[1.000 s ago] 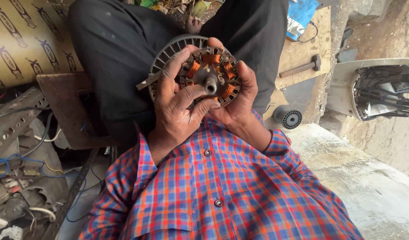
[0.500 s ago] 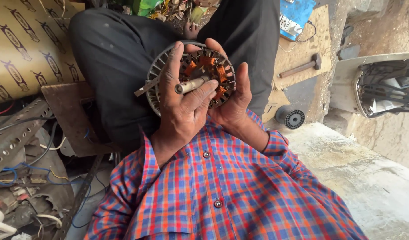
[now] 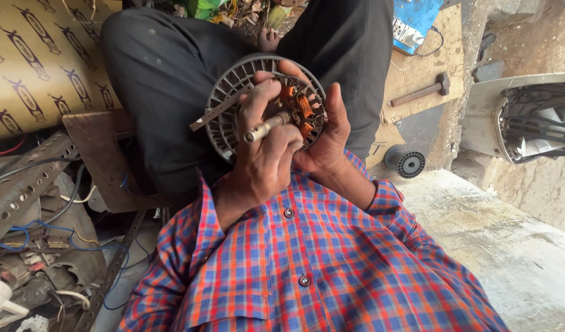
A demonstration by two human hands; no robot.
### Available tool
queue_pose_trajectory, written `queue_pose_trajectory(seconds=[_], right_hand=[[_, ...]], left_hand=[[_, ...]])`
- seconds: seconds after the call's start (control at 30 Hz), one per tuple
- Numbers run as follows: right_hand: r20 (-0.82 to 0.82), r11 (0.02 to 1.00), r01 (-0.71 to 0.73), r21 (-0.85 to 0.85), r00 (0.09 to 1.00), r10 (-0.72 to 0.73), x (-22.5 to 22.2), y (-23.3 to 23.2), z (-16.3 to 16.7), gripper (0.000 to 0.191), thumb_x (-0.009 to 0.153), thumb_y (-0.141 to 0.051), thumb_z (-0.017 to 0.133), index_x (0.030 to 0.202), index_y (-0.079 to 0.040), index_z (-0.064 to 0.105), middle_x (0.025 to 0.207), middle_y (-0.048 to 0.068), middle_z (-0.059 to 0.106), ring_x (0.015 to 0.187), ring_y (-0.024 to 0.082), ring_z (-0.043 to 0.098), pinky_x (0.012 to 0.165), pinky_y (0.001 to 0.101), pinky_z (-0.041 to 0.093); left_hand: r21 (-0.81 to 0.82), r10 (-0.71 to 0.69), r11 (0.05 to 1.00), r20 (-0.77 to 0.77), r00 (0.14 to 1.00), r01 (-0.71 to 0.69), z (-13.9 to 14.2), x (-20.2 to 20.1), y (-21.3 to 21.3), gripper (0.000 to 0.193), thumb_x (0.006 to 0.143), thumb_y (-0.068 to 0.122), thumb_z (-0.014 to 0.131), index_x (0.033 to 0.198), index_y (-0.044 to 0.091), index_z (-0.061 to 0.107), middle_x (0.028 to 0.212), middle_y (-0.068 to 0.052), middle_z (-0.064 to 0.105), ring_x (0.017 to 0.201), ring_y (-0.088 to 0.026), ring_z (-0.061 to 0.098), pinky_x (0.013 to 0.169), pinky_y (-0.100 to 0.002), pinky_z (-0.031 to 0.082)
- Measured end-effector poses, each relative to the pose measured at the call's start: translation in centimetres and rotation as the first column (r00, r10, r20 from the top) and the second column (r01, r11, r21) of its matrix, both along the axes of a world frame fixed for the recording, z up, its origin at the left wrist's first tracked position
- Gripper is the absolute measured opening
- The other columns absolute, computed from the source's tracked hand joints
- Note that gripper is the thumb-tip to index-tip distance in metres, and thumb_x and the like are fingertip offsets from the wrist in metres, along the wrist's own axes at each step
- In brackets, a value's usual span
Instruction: The person holds a motor rotor and uses a flat metal tool to press and adjust copper windings. They rotate the rotor to access different sections and continue pressing the windings into place.
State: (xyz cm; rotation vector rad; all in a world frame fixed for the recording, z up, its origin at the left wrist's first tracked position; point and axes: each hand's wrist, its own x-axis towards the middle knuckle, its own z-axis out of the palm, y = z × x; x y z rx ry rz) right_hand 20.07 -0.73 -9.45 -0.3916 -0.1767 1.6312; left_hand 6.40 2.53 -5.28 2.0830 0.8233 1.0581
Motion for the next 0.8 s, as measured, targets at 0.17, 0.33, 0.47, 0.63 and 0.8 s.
queue_pose_trajectory(seconds=[0.17, 0.33, 0.47, 0.63, 0.8], right_hand=[[-0.275, 0.998, -0.057, -0.034, 0.960, 0.046, 0.4, 0.8, 0.1, 0.077, 0.109, -0.068, 0.044, 0.158, -0.008, 0.041, 0.155, 0.027, 0.046, 0.138, 0.046, 0.051, 0.112, 0.0612, 0.049], [-0.332, 0.995, -0.081, 0.056, 0.938, 0.095, 1.1, 1.1, 0.3, 0.075, 0.107, -0.070, 0.047, 0.156, -0.013, 0.044, 0.154, 0.025, 0.048, 0.138, 0.053, 0.050, 0.111, 0.0671, 0.048], [-0.236, 0.994, -0.066, 0.087, 0.968, 0.084, 0.9, 0.9, 0.4, 0.077, 0.106, -0.071, 0.049, 0.157, -0.013, 0.043, 0.154, 0.023, 0.048, 0.141, 0.052, 0.049, 0.113, 0.0650, 0.047], [-0.098, 0.998, -0.005, 0.067, 0.995, 0.012, 0.3, 1.0, 0.5, 0.077, 0.106, -0.068, 0.048, 0.159, -0.013, 0.038, 0.154, 0.021, 0.046, 0.141, 0.049, 0.048, 0.114, 0.0651, 0.047], [-0.056, 0.993, 0.017, 0.113, 0.998, -0.011, 0.1, 1.1, 0.0, 0.076, 0.106, -0.065, 0.046, 0.162, -0.014, 0.038, 0.153, 0.022, 0.047, 0.141, 0.046, 0.050, 0.113, 0.0642, 0.048]], left_hand=[[-0.085, 0.058, 0.995, 0.086, 0.995, -0.050, 0.2, -2.7, -1.1, 0.009, 0.109, 0.011, 0.060, 0.113, 0.003, 0.059, 0.158, -0.020, 0.036, 0.143, -0.032, 0.045, 0.118, -0.048, 0.044], [-0.279, 0.187, 0.951, 0.174, 0.967, -0.134, 1.1, -3.7, -0.2, 0.016, 0.109, 0.009, 0.067, 0.119, 0.004, 0.057, 0.128, -0.012, 0.064, 0.111, -0.023, 0.068, 0.092, -0.033, 0.056], [0.006, 0.052, 0.999, 0.008, 0.999, -0.052, 2.7, -2.9, -0.1, 0.023, 0.104, 0.004, 0.071, 0.120, 0.002, 0.054, 0.116, -0.015, 0.071, 0.106, -0.030, 0.074, 0.093, -0.040, 0.059], [0.217, 0.082, 0.976, -0.311, 0.947, -0.013, 3.1, -1.2, -0.1, 0.009, 0.101, 0.002, 0.068, 0.103, 0.001, 0.060, 0.100, -0.015, 0.070, 0.094, -0.028, 0.072, 0.081, -0.042, 0.060], [0.301, 0.087, 0.951, -0.470, 0.878, 0.067, 2.0, -0.8, 0.0, 0.009, 0.102, 0.004, 0.064, 0.094, 0.001, 0.063, 0.089, -0.016, 0.072, 0.069, -0.018, 0.067, 0.057, -0.033, 0.054]])
